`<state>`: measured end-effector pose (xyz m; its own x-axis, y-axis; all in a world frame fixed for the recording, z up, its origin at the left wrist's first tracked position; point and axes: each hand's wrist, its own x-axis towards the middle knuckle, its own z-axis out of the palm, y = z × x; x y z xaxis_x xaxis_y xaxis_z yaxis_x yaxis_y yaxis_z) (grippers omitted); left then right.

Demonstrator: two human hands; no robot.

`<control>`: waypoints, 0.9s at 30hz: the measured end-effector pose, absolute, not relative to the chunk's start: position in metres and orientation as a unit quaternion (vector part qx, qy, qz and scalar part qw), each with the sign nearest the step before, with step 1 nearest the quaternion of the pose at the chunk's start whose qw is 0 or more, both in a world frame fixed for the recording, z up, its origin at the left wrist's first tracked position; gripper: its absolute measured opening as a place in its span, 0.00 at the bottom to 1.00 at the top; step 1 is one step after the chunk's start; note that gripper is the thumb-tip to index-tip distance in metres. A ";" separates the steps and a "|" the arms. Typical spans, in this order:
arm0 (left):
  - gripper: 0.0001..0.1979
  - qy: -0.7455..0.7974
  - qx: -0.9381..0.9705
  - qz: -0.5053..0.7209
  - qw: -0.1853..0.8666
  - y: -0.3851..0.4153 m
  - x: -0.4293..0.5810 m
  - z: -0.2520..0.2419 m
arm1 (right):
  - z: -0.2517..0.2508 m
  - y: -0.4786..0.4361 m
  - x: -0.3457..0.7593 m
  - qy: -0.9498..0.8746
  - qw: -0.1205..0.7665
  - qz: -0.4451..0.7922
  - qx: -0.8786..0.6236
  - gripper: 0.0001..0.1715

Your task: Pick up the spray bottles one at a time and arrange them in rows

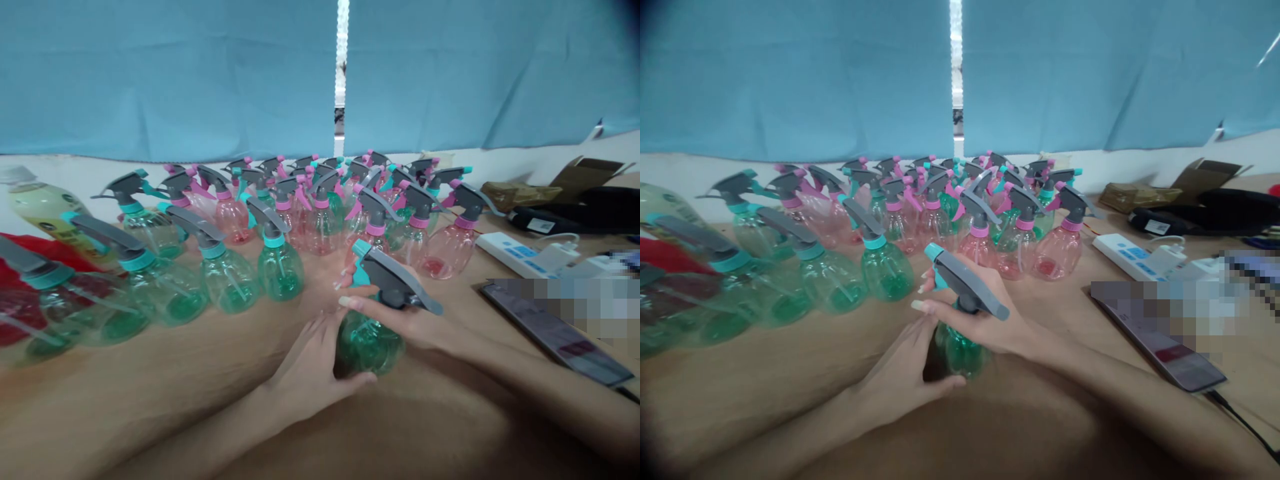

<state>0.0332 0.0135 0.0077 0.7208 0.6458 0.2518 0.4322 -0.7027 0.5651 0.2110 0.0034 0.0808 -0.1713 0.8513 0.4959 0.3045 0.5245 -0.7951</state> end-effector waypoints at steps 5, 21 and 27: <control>0.48 0.299 0.900 0.217 0.231 0.015 0.032 0.003 | 0.073 0.003 0.211 -0.694 0.526 0.289 -0.397 0.08; 0.38 0.306 0.893 0.226 0.238 0.012 0.033 0.010 | 0.072 0.012 0.216 -0.709 0.467 0.416 -0.325 0.22; 0.37 0.305 0.896 0.224 0.233 0.012 0.033 0.009 | 0.076 0.012 0.218 -0.718 0.450 0.428 -0.313 0.24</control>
<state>0.0330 0.0118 0.0090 0.7142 0.6503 0.2588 0.4420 -0.7057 0.5537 0.2180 0.0120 0.0763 -0.3981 0.8357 0.3783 0.0638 0.4366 -0.8974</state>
